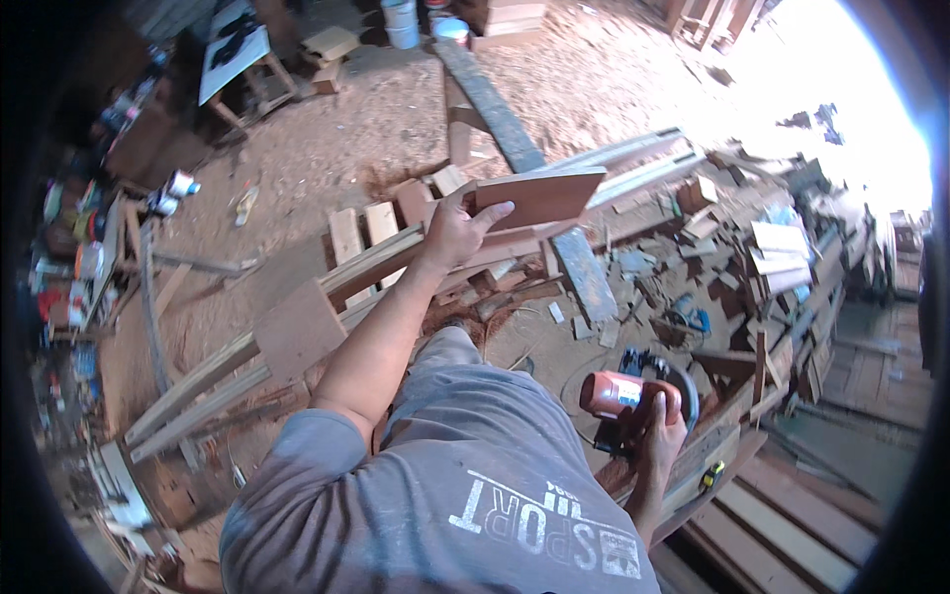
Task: The person uses a handheld circular saw to cut several small wooden pieces on a workbench. They position each piece, cut it, and then set it aside. The person also briefly uses a metal file to smooth the edges of a cut piece.
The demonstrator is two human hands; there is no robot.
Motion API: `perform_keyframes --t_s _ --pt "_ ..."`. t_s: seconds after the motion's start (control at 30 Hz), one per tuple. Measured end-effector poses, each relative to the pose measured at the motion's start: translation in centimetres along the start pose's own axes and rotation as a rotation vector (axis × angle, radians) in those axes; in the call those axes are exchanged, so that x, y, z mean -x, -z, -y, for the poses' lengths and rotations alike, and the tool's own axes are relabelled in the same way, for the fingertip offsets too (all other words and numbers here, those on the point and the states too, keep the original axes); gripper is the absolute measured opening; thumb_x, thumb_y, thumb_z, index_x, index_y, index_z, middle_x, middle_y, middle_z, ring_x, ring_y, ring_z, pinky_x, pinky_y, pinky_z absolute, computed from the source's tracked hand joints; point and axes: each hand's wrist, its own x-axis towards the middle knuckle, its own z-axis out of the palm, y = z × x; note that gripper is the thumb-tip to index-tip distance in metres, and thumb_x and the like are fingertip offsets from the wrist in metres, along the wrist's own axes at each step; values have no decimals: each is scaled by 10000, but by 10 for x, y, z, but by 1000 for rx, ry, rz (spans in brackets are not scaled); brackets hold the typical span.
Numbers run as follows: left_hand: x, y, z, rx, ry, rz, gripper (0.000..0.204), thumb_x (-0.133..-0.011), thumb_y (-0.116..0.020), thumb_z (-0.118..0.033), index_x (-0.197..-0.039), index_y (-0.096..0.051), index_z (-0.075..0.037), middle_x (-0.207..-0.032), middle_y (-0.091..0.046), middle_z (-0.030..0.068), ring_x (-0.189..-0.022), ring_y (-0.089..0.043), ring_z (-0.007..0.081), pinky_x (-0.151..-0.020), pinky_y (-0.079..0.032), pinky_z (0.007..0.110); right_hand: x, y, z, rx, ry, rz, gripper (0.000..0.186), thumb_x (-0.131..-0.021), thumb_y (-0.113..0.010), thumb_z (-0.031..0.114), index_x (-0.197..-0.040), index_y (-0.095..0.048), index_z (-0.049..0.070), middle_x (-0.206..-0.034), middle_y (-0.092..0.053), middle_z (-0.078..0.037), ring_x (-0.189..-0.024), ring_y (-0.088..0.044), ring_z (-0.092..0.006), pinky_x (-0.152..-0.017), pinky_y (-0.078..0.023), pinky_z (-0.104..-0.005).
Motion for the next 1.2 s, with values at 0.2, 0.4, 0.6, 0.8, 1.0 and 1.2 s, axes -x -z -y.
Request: perform_keyframes --t_s 0.2,0.4,0.6,0.8,1.0,1.2 --pt "3 -13 29 -87 -180 99 250 -935 -788 -47 -1161 -685 -19 -1061 -776 97 -977 -719 138 -853 -574 313 40 -12 111 6 128 65 509 -1040 -678 334 -1360 -631 -59 -1118 -714 -78 -891 -655 -110 -712 -523 -247" --pt "9 -15 -2 -272 -287 153 382 -860 -775 24 -1225 -701 -61 -1078 -782 143 -1014 -766 225 -850 -597 358 51 -48 157 -166 261 156 633 -995 -742 435 -1369 -623 -61 -1053 -718 -63 -807 -677 -103 -687 -570 -228" --pt "5 5 17 -447 -221 171 353 -858 -808 -68 -1203 -734 -43 -1057 -767 220 -951 -775 306 -820 -599 384 52 -114 194 -222 194 256 465 -991 -776 270 -1300 -652 -55 -1002 -722 -69 -789 -683 -87 -661 -578 -220" --pt "0 2 6 -424 -103 150 319 -885 -832 -142 -1175 -746 -43 -902 -767 203 -815 -773 318 -728 -585 408 49 -145 193 -93 302 252 401 -981 -791 223 -1249 -676 -52 -961 -735 -59 -791 -689 -99 -696 -569 -244" --pt "0 3 24 -403 -224 115 295 -910 -813 -202 -1145 -752 -35 -833 -743 203 -729 -750 323 -682 -573 420 45 -152 205 -129 237 246 395 -995 -774 228 -1260 -678 -48 -951 -728 -47 -758 -682 -82 -640 -549 -218" --pt "3 4 6 -514 -181 163 285 -919 -798 -208 -1154 -759 -52 -814 -740 199 -715 -748 321 -671 -571 424 41 -150 214 -81 255 256 393 -1003 -763 232 -1270 -676 -43 -953 -727 -47 -744 -679 -75 -615 -538 -204"
